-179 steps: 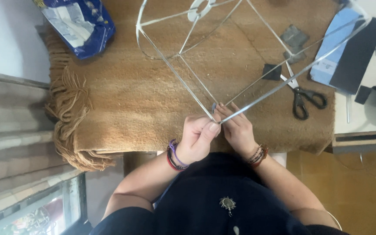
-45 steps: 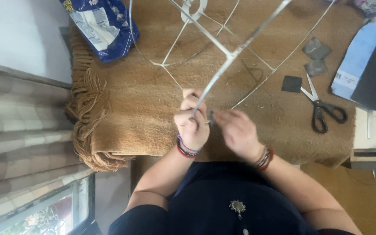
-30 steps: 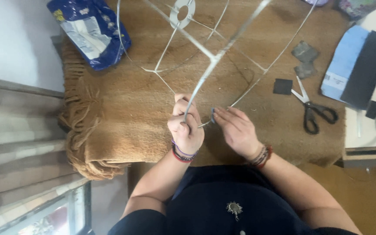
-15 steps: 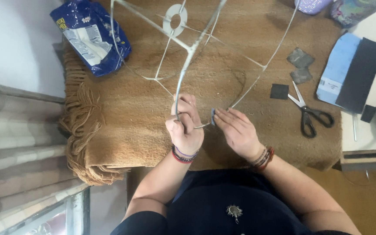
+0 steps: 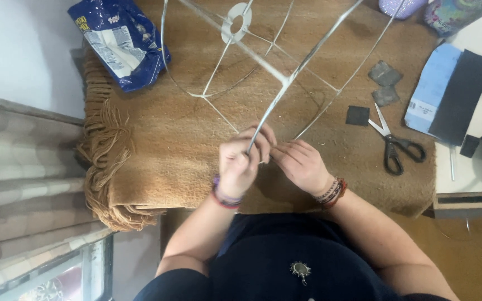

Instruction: The person sands a white metal wire frame using a sanding block. They rotate the frame to access different sections and rub the sanding block along the bars and joints to smooth the surface.

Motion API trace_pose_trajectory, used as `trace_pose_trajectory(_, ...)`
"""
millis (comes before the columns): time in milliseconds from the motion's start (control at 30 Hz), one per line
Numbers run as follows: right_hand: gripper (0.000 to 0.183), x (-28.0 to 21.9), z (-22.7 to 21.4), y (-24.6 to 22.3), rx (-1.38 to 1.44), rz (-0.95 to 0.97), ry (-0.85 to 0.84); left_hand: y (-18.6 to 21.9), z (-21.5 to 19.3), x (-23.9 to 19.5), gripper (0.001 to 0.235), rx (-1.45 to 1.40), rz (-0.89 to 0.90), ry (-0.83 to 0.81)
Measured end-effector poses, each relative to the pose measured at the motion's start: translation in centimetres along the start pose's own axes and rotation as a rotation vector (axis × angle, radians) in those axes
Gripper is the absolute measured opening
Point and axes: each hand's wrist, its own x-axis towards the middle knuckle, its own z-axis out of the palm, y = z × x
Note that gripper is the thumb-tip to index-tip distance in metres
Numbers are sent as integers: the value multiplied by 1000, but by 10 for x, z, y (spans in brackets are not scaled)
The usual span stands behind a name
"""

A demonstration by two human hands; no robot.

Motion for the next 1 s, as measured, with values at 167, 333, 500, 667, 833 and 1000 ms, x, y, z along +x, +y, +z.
trace_pose_trajectory(167, 13, -6, -8, 21, -177, -139, -184, 82, 15, 47, 54, -30, -582, -192)
trace_pose_trajectory(333, 10, 8, -25, 39, -221, -17, -229, 42, 11, 24, 48, 200, -396, 30)
trace_pose_trajectory(500, 9, -11, -29, 39, -140, 273, -275, -6, -18, -35, 55, 202, -290, 90)
trace_pose_trajectory(667, 10, -8, -28, 26, -203, 448, -152, -12, -19, -63, 56, -45, -365, 277)
trace_pose_trajectory(833, 20, -21, -18, 23, -236, 404, -192, -14, -15, -59, 59, -147, -394, 358)
trace_pose_trajectory(1000, 34, -33, 9, -17, -109, 395, -228, -17, -10, -53, 60, -105, -373, 398)
